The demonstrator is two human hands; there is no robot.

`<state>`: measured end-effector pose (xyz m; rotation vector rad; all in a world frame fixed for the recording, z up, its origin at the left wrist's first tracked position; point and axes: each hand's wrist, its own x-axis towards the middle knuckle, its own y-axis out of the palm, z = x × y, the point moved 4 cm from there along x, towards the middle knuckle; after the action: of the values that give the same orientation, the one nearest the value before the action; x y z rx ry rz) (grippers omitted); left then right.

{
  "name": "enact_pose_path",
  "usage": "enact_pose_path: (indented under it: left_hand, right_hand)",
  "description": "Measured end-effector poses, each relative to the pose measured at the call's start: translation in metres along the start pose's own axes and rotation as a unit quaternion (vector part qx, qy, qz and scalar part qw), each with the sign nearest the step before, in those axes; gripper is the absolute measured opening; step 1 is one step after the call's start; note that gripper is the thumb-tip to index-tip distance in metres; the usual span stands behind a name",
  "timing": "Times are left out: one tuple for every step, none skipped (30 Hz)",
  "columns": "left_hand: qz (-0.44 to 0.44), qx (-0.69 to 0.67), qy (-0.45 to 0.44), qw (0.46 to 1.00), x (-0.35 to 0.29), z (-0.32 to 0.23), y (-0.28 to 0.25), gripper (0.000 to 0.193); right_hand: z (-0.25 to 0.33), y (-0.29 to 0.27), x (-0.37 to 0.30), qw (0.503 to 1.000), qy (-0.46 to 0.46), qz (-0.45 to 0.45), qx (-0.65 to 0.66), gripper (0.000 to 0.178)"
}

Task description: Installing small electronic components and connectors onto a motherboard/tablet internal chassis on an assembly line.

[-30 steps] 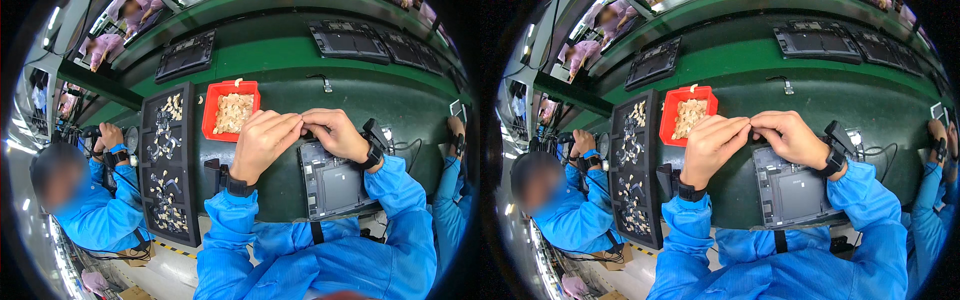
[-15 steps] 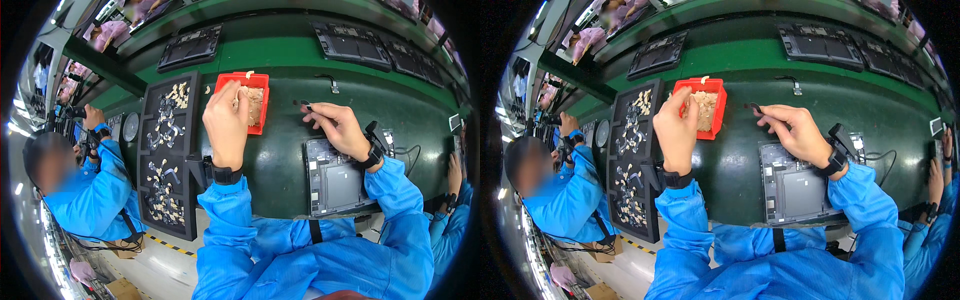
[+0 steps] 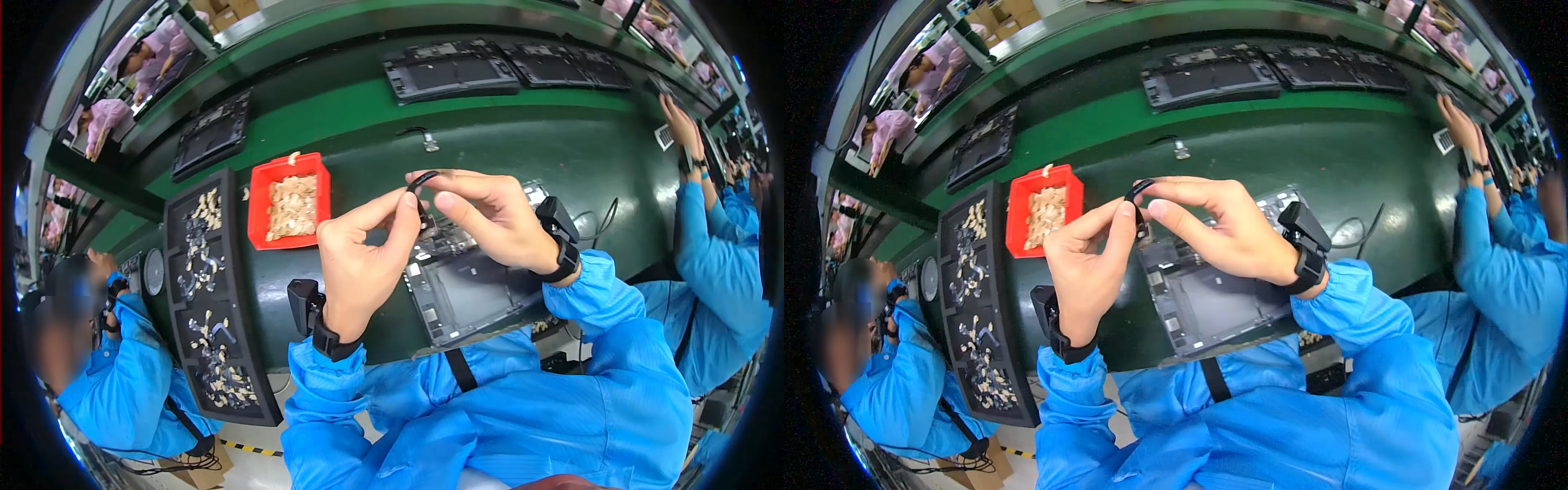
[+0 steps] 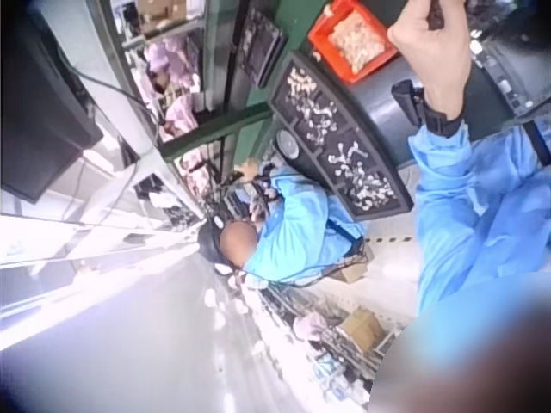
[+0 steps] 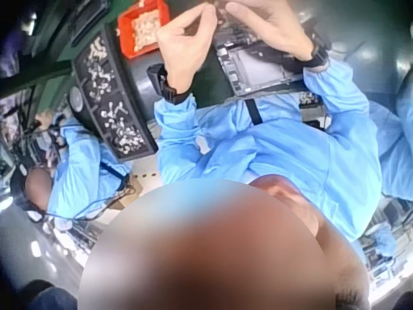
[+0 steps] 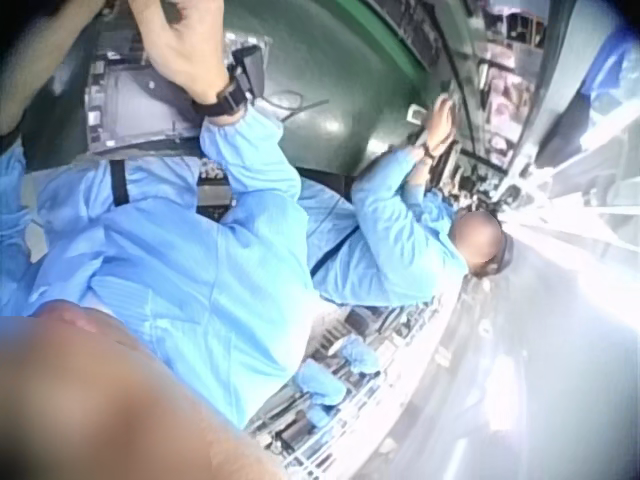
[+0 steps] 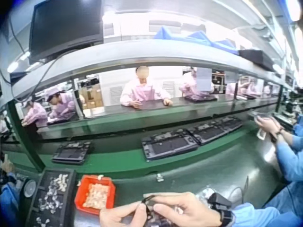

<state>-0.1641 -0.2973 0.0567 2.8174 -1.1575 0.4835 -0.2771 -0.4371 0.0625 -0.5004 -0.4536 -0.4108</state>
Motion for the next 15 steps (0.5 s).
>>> enact_pose_path:
  left_hand:
    - [0.014,-0.006,0.010,1.000,-0.002,-0.003,0.011,0.020]
    - [0.025,-0.009,0.021,0.999,-0.005,-0.006,0.022,0.019]
    - [0.033,-0.015,0.030,0.999,-0.011,-0.005,0.034,0.017]
    - [0.074,-0.028,0.020,0.997,-0.017,-0.001,0.046,0.016]
    - [0.083,-0.015,0.048,0.995,-0.020,-0.006,0.056,0.015]
    - [0.094,-0.002,0.077,0.993,-0.022,-0.011,0.066,0.015]
    - [0.141,0.029,0.080,0.986,-0.021,-0.019,0.073,0.025]
    - [0.142,0.028,0.077,0.986,-0.017,-0.017,0.078,0.025]
    - [0.150,0.111,0.131,0.974,-0.011,-0.018,0.085,0.030]
    - [0.157,0.193,0.185,0.951,-0.005,-0.016,0.091,0.034]
    - [0.216,0.249,0.157,0.931,0.001,0.002,0.096,0.047]
    - [0.216,0.250,0.153,0.931,0.005,0.016,0.100,0.047]
    - [0.207,0.310,0.206,0.905,0.006,0.027,0.104,0.050]
    - [0.199,0.365,0.258,0.872,0.005,0.035,0.112,0.054]
    - [0.254,0.349,0.235,0.871,0.004,0.047,0.116,0.053]
  right_hand:
    - [-0.002,-0.007,-0.009,0.993,0.066,-0.029,0.096,0.027]
    - [-0.003,-0.010,-0.018,0.971,0.129,-0.056,0.194,0.025]
    - [0.005,-0.016,-0.026,0.964,0.141,-0.087,0.206,0.024]
    - [0.012,-0.022,-0.036,0.969,0.154,-0.098,0.168,0.023]
    - [0.015,-0.024,-0.048,0.966,0.135,-0.134,0.177,0.022]
    - [0.014,-0.028,-0.061,0.961,0.117,-0.171,0.184,0.021]
    - [0.010,-0.037,-0.076,0.957,0.103,-0.197,0.184,0.020]
    - [0.011,-0.048,-0.084,0.953,0.061,-0.241,0.175,0.021]
    - [0.005,-0.062,-0.102,0.937,0.044,-0.293,0.187,0.025]
    - [0.003,-0.075,-0.115,0.920,0.018,-0.336,0.202,0.027]
    - [0.000,-0.089,-0.125,0.917,0.038,-0.331,0.219,0.028]
    - [0.000,-0.100,-0.134,0.914,0.059,-0.326,0.235,0.029]
    - [0.000,-0.105,-0.139,0.913,0.062,-0.325,0.238,0.029]
    - [-0.004,-0.110,-0.147,0.925,0.136,-0.316,0.163,0.029]
    - [-0.007,-0.113,-0.153,0.926,0.209,-0.303,0.086,0.028]
